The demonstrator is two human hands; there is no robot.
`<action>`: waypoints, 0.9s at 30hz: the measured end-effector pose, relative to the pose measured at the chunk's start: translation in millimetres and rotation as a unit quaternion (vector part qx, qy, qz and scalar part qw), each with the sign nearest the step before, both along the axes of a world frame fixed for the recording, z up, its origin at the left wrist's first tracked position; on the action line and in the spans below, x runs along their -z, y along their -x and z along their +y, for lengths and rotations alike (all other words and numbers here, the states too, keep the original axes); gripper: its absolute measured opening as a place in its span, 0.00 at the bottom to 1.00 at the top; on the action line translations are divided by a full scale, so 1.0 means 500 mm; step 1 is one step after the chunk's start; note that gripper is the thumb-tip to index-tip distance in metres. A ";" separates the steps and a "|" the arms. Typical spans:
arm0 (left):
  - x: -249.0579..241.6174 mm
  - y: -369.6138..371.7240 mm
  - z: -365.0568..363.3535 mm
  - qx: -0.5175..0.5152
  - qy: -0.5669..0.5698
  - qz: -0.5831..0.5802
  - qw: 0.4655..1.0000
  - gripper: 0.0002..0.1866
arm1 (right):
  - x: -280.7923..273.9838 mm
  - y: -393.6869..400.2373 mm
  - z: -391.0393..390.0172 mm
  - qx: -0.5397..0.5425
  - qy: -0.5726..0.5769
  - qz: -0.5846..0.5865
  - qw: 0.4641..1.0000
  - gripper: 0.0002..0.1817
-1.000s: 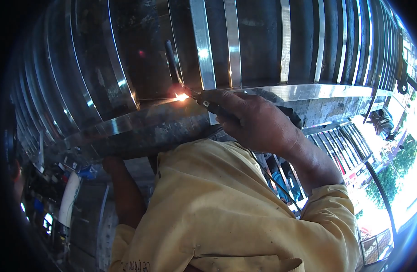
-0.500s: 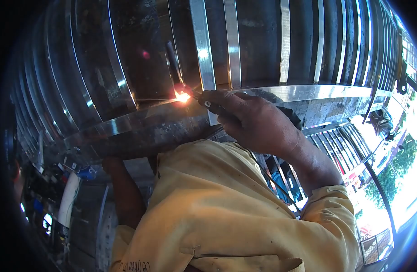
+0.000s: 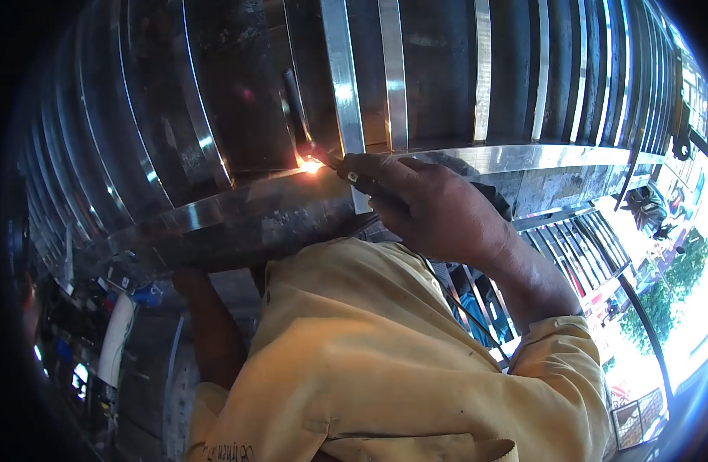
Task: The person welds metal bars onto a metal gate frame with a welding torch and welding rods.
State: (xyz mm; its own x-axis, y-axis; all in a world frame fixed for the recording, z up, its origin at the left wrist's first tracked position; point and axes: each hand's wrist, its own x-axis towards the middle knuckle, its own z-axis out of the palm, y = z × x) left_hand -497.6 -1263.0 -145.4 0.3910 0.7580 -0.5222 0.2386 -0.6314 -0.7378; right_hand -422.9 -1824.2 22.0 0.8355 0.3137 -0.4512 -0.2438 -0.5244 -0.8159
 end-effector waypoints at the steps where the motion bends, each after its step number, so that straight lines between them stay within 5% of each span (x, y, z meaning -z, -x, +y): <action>1: -0.035 -0.027 -0.042 -0.013 0.010 0.002 1.000 0.19 | -0.003 0.000 -0.003 -0.003 0.010 0.008 1.000 0.29; 27: 0.008 0.015 0.025 0.050 0.010 0.022 0.998 0.15 | -0.019 -0.014 -0.004 -0.011 0.011 0.057 0.998 0.27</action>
State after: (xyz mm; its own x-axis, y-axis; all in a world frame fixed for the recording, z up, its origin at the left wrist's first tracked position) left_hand -505.2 -1250.3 -149.3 0.4401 0.7054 -0.5555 0.1420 -0.6656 -0.7327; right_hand -415.9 -1826.3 31.7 0.7707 0.3206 -0.5507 -0.3228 -0.5488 -0.7712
